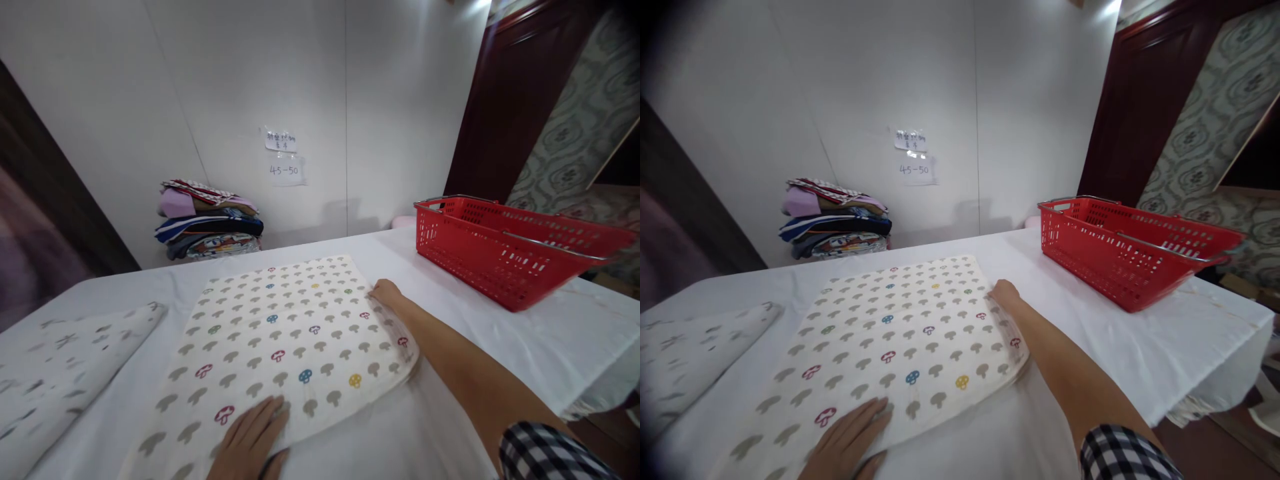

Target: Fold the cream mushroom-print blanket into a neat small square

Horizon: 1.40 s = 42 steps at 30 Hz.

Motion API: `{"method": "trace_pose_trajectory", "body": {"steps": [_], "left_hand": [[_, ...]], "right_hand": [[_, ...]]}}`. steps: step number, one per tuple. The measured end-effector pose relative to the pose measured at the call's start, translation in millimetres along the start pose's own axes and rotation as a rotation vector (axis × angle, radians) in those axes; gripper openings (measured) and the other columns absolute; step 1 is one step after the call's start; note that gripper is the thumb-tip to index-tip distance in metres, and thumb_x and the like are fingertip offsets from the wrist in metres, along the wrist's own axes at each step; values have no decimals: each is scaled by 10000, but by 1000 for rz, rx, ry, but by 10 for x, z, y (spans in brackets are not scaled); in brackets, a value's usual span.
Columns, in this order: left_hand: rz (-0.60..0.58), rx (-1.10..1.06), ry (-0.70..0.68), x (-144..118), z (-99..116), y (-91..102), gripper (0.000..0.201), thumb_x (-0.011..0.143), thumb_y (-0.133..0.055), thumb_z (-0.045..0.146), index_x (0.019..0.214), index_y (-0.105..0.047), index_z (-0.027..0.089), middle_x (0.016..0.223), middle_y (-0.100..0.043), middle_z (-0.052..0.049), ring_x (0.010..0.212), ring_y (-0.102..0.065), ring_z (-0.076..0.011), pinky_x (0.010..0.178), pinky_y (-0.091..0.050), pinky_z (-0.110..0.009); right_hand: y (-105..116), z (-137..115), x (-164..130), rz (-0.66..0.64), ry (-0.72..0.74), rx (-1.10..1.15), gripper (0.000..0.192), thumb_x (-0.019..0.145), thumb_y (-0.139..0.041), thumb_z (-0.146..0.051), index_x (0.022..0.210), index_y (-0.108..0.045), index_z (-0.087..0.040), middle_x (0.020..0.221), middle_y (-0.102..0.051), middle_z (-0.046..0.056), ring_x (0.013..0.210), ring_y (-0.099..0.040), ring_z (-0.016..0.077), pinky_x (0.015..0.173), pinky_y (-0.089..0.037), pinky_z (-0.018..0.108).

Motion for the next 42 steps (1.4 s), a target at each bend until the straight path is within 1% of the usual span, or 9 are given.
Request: {"method": "trace_pose_trajectory", "body": {"steps": [8,12,16,19,23,29,33,37,42], "left_hand": [[45,50,-61,2,20,11,450,782,-551,491,1165,-570,254,1193,-614,4,1025,-614,-189,779,-567,-279],[46,69,-65,9,28,41,451,786,-539,493,1164,-569,248,1207,-604,0,1039,-607,-197,784,-570,-298],[40,21,-46,-6,18,15,453,787,-543,480,1178,-561,253,1211,-602,-6,1052,-600,-199,797,-562,-295],[34,-36,-18,-21,-4,-14,472,784,-555,467,1212,-539,269,1219,-597,-5,1069,-590,-201,830,-547,-289],[28,-68,7,-43,-27,-37,484,788,-549,472,1240,-517,303,1215,-600,6,1067,-591,-198,840,-540,-284],[20,-51,2,-70,-34,-66,483,789,-550,453,1243,-517,291,1220,-596,-7,1058,-597,-208,806,-558,-312],[-13,-57,24,-98,-50,-109,512,790,-544,467,1274,-489,311,1244,-578,-8,1081,-583,-211,840,-540,-313],[-11,-88,38,-131,-69,-149,512,795,-533,467,1283,-476,324,1246,-576,-10,1091,-577,-214,852,-533,-314],[31,-63,-1,-107,-48,-110,512,785,-552,452,1263,-490,280,1243,-579,-20,1082,-582,-218,817,-552,-323]], "right_hand": [[31,-72,32,-15,-18,-62,180,678,-661,-226,828,-680,-129,822,-689,105,764,-630,207,597,-412,229],[52,-136,-113,62,17,-84,187,741,-574,-164,916,-637,-145,912,-670,93,808,-610,185,613,-393,221],[19,-219,-290,135,135,-119,200,809,-478,-131,967,-592,-178,1030,-624,80,951,-559,182,723,-383,233],[-23,-234,-362,143,205,-135,191,849,-439,-154,959,-592,-187,1049,-607,76,976,-546,179,758,-375,238],[-33,-194,-361,137,232,-140,214,858,-425,-153,943,-619,-186,1032,-610,78,948,-558,173,744,-376,231],[-8,-170,-301,126,238,-135,217,849,-452,-177,920,-656,-203,1005,-641,49,917,-580,166,710,-386,217],[11,-177,-258,95,236,-152,226,852,-454,-182,897,-673,-215,942,-665,28,859,-601,155,685,-400,212],[24,-228,-300,71,269,-216,217,858,-456,-189,903,-669,-201,979,-647,59,879,-595,171,710,-410,228],[-49,-324,-447,70,304,-291,249,835,-434,-92,983,-626,-147,1082,-578,137,960,-560,204,789,-413,273]]}}
Point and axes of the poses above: each hand's wrist, its own x-axis towards the middle knuckle, its own y-axis out of the back of the hand, z = x × y, the point moved 4 cm from there along x, towards the middle knuckle
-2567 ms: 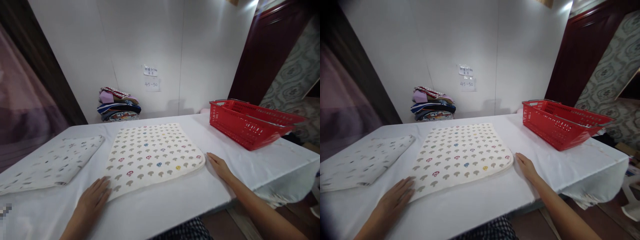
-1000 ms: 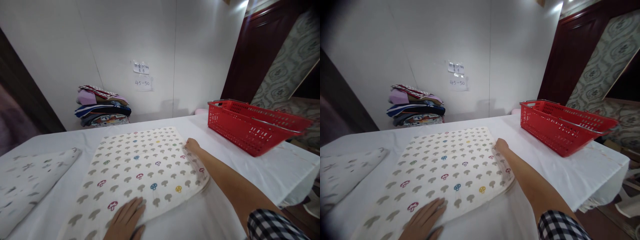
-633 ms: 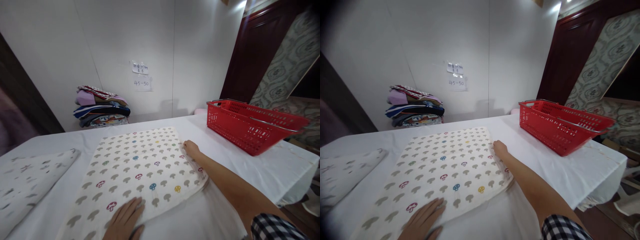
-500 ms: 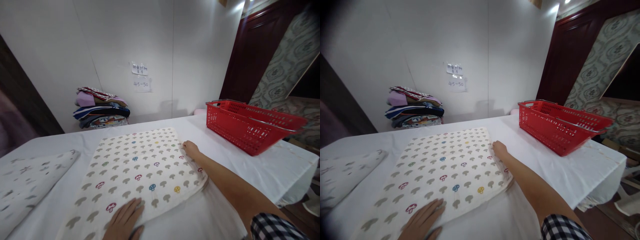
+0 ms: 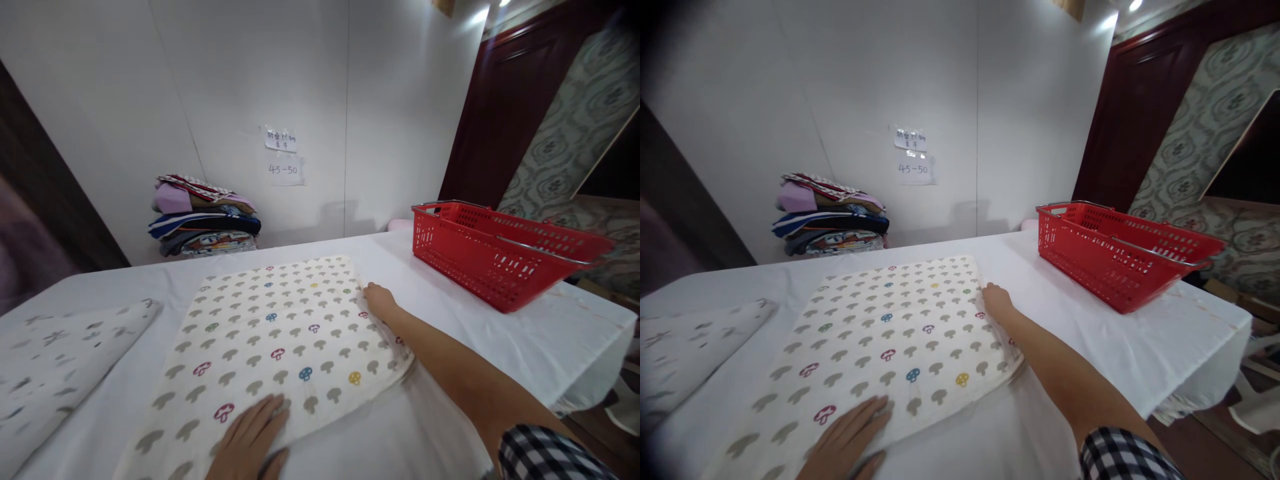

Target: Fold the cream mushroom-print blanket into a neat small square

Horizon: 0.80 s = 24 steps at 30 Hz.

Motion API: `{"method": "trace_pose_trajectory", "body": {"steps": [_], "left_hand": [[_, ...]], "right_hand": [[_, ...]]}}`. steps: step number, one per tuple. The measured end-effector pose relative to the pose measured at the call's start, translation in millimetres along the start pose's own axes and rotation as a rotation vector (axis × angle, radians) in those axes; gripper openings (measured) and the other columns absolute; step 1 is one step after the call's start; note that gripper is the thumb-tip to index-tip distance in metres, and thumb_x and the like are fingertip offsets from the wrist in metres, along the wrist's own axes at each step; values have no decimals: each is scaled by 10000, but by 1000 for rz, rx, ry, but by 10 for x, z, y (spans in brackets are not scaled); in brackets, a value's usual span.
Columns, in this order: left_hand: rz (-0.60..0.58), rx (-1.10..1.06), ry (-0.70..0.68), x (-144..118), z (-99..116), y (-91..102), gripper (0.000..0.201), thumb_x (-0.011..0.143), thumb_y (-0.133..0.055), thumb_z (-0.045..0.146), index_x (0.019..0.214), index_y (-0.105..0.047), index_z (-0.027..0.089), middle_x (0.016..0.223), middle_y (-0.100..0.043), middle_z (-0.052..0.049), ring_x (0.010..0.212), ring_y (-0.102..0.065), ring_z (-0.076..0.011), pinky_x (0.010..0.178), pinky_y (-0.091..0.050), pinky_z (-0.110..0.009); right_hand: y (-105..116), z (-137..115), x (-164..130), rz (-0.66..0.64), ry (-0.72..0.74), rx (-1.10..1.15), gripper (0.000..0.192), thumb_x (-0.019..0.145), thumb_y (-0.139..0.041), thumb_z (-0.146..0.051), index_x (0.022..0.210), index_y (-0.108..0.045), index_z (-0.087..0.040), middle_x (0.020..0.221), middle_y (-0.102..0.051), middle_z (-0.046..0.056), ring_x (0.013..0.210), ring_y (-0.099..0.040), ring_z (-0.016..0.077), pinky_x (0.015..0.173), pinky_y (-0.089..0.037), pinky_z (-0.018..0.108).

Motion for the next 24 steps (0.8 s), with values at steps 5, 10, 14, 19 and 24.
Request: {"method": "trace_pose_trajectory", "body": {"steps": [5,10,14,19,24], "left_hand": [[9,18,-7,78,31,86,456,784,-565,425,1209,-534,262,1213,-600,-18,1054,-599,-212,792,-562,-317],[-4,32,-7,89,16,83,442,783,-560,454,1189,-554,279,1208,-604,-8,1049,-601,-203,800,-557,-298],[-2,40,-19,83,22,89,472,771,-569,484,1192,-553,273,1214,-600,-5,1053,-599,-204,792,-560,-295],[-9,78,-17,113,62,147,456,778,-561,483,1175,-562,258,1206,-604,-5,1047,-603,-205,789,-565,-310],[-17,78,-19,132,62,153,458,783,-560,478,1185,-552,258,1213,-599,-4,1052,-601,-201,795,-564,-306]], "right_hand": [[-41,14,16,1,-28,35,264,812,-441,-67,972,-638,-139,1077,-590,138,968,-567,213,793,-422,279],[-7,269,178,0,-157,151,292,814,-435,-100,972,-669,-177,1029,-659,75,936,-602,173,747,-430,218],[-3,415,261,-53,-267,212,233,765,-499,-120,887,-697,-140,882,-694,100,810,-637,182,637,-435,213],[-4,440,287,-93,-358,228,207,736,-575,-211,894,-692,-146,914,-684,128,799,-641,215,598,-441,243],[-2,423,314,-121,-368,210,197,738,-587,-226,892,-685,-152,940,-677,122,852,-635,216,635,-450,249]]}}
Point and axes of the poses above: each hand's wrist, its own x-axis towards the middle knuckle, its own y-axis out of the back of the hand, z = x × y, the point moved 4 cm from there along x, towards the middle knuckle
